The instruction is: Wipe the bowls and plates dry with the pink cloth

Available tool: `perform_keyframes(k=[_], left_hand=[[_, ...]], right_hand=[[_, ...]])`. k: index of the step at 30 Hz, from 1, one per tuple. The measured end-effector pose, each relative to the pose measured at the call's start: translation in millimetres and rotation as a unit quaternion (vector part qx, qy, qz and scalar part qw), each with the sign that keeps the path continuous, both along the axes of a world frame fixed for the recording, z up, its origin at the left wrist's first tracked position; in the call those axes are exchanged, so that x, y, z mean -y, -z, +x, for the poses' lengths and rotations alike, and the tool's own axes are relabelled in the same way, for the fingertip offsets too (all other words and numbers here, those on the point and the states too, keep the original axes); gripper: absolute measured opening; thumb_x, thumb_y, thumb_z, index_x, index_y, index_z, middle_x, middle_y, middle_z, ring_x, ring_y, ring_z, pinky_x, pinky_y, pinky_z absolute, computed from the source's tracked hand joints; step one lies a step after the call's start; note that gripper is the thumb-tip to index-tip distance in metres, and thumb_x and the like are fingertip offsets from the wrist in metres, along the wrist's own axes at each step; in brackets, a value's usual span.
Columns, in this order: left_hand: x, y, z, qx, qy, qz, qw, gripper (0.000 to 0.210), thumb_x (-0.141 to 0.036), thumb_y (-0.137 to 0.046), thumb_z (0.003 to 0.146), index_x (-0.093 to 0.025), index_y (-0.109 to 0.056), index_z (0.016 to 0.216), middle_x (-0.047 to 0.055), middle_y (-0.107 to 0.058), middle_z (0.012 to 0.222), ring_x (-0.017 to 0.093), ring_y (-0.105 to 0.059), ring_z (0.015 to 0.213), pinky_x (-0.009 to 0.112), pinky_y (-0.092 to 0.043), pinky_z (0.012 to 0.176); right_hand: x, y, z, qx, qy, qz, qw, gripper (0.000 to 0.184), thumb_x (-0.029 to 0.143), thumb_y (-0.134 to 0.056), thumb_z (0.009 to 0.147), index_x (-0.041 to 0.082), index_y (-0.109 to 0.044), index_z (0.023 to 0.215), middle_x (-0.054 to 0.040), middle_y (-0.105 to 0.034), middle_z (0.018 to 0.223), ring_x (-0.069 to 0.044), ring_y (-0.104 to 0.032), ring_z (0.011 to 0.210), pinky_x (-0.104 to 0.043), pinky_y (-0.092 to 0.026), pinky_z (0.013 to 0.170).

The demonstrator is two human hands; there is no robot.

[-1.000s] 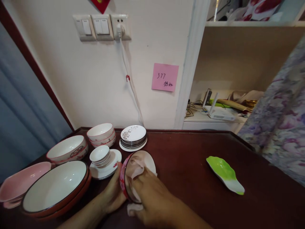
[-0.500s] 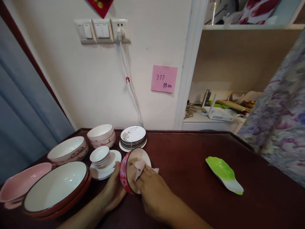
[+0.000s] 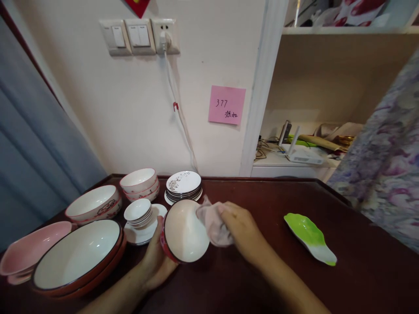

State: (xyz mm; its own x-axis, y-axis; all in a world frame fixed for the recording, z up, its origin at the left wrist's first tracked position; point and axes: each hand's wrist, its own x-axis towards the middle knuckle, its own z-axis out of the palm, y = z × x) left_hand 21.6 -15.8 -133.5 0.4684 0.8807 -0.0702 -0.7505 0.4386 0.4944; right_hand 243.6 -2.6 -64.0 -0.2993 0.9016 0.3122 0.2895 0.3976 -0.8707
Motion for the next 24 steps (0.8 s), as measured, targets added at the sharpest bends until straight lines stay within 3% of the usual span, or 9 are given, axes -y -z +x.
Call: perform_keyframes(k=[3, 6, 9, 12, 14, 17, 19, 20, 24], left_hand=[[3.6, -6.9, 1.9, 0.018, 0.026, -0.007, 0.999, 0.072, -0.070, -0.030, 0.085, -0.022, -0.057, 0.131, 0.011, -0.069, 0.122, 0.030, -0.052, 0.126, 0.048, -0.030, 0.110], [9.5, -14.0, 6.1, 0.015, 0.071, 0.003, 0.997, 0.077, -0.072, -0.030, 0.084, -0.018, -0.056, 0.132, 0.014, -0.067, 0.124, 0.031, -0.051, 0.127, 0.047, -0.029, 0.110], [13.6, -14.6, 8.2, -0.019, 0.122, 0.013, 0.992, 0.075, -0.069, -0.031, 0.085, -0.015, -0.059, 0.129, 0.015, -0.069, 0.121, 0.032, -0.053, 0.126, 0.046, -0.031, 0.109], [16.2, -10.2, 8.1, -0.066, 0.155, 0.024, 0.985, 0.068, -0.063, -0.033, 0.089, -0.013, -0.062, 0.125, 0.016, -0.073, 0.112, 0.031, -0.057, 0.121, 0.045, -0.034, 0.106], [18.8, -7.7, 8.8, -0.092, 0.164, 0.026, 0.982, 0.064, -0.060, -0.036, 0.090, -0.012, -0.064, 0.122, 0.016, -0.074, 0.108, 0.032, -0.060, 0.116, 0.044, -0.038, 0.103], [24.2, -7.1, 12.6, -0.134, 0.170, 0.008, 0.976, 0.056, -0.055, -0.045, 0.089, -0.013, -0.065, 0.120, 0.014, -0.075, 0.103, 0.032, -0.065, 0.107, 0.043, -0.045, 0.096], [26.9, -8.0, 15.0, -0.153, 0.172, -0.004, 0.973, 0.049, -0.050, -0.050, 0.088, -0.015, -0.065, 0.120, 0.013, -0.076, 0.100, 0.031, -0.067, 0.102, 0.041, -0.047, 0.092], [27.5, -8.4, 15.6, -0.159, 0.171, -0.007, 0.972, 0.047, -0.047, -0.053, 0.087, -0.015, -0.065, 0.119, 0.013, -0.076, 0.099, 0.031, -0.067, 0.101, 0.041, -0.048, 0.092], [24.5, -9.5, 14.3, -0.174, 0.122, 0.023, 0.977, 0.053, -0.054, -0.061, 0.080, -0.014, -0.066, 0.115, 0.014, -0.075, 0.104, 0.031, -0.065, 0.108, 0.042, -0.045, 0.096]], right_hand=[[2.4, 0.6, -0.9, -0.065, -0.023, 0.054, 0.996, 0.049, 0.040, -0.018, 0.102, 0.020, -0.058, 0.122, -0.0094, -0.062, 0.117, -0.022, -0.059, 0.107, -0.036, -0.049, 0.090], [2.8, 11.1, -11.8, 0.029, -0.054, 0.116, 0.991, 0.045, 0.033, -0.042, 0.095, 0.024, -0.045, 0.139, -0.0079, -0.045, 0.142, -0.025, -0.038, 0.132, -0.044, -0.031, 0.111], [-1.7, 27.5, -20.9, 0.120, -0.025, 0.145, 0.982, 0.055, 0.014, -0.048, 0.087, 0.019, -0.037, 0.141, -0.0127, -0.050, 0.133, -0.024, -0.047, 0.123, -0.044, -0.038, 0.105], [-2.7, 35.8, -22.5, 0.138, 0.006, 0.136, 0.981, 0.039, 0.004, -0.043, 0.081, 0.018, -0.052, 0.117, -0.0085, -0.063, 0.103, -0.019, -0.060, 0.092, -0.033, -0.050, 0.081], [2.6, 32.3, -22.6, 0.145, 0.000, 0.210, 0.967, 0.028, 0.004, -0.043, 0.081, 0.018, -0.056, 0.102, -0.0064, -0.063, 0.088, -0.018, -0.060, 0.079, -0.031, -0.050, 0.071], [17.3, 17.6, -26.5, 0.204, -0.081, 0.404, 0.888, 0.023, 0.006, -0.045, 0.087, 0.015, -0.057, 0.105, -0.0088, -0.066, 0.089, -0.020, -0.059, 0.080, -0.033, -0.049, 0.072], [24.8, 8.5, -29.8, 0.249, -0.113, 0.480, 0.834, 0.023, 0.007, -0.048, 0.089, 0.014, -0.057, 0.109, -0.0094, -0.067, 0.089, -0.021, -0.059, 0.080, -0.035, -0.048, 0.073], [26.0, 6.0, -30.7, 0.255, -0.105, 0.492, 0.826, 0.022, 0.008, -0.049, 0.090, 0.014, -0.057, 0.110, -0.0095, -0.067, 0.089, -0.020, -0.059, 0.080, -0.035, -0.048, 0.072], [11.3, 15.7, -26.1, 0.157, -0.013, 0.449, 0.880, 0.021, 0.010, -0.047, 0.090, 0.016, -0.057, 0.107, -0.0085, -0.066, 0.086, -0.019, -0.059, 0.077, -0.030, -0.049, 0.066]])
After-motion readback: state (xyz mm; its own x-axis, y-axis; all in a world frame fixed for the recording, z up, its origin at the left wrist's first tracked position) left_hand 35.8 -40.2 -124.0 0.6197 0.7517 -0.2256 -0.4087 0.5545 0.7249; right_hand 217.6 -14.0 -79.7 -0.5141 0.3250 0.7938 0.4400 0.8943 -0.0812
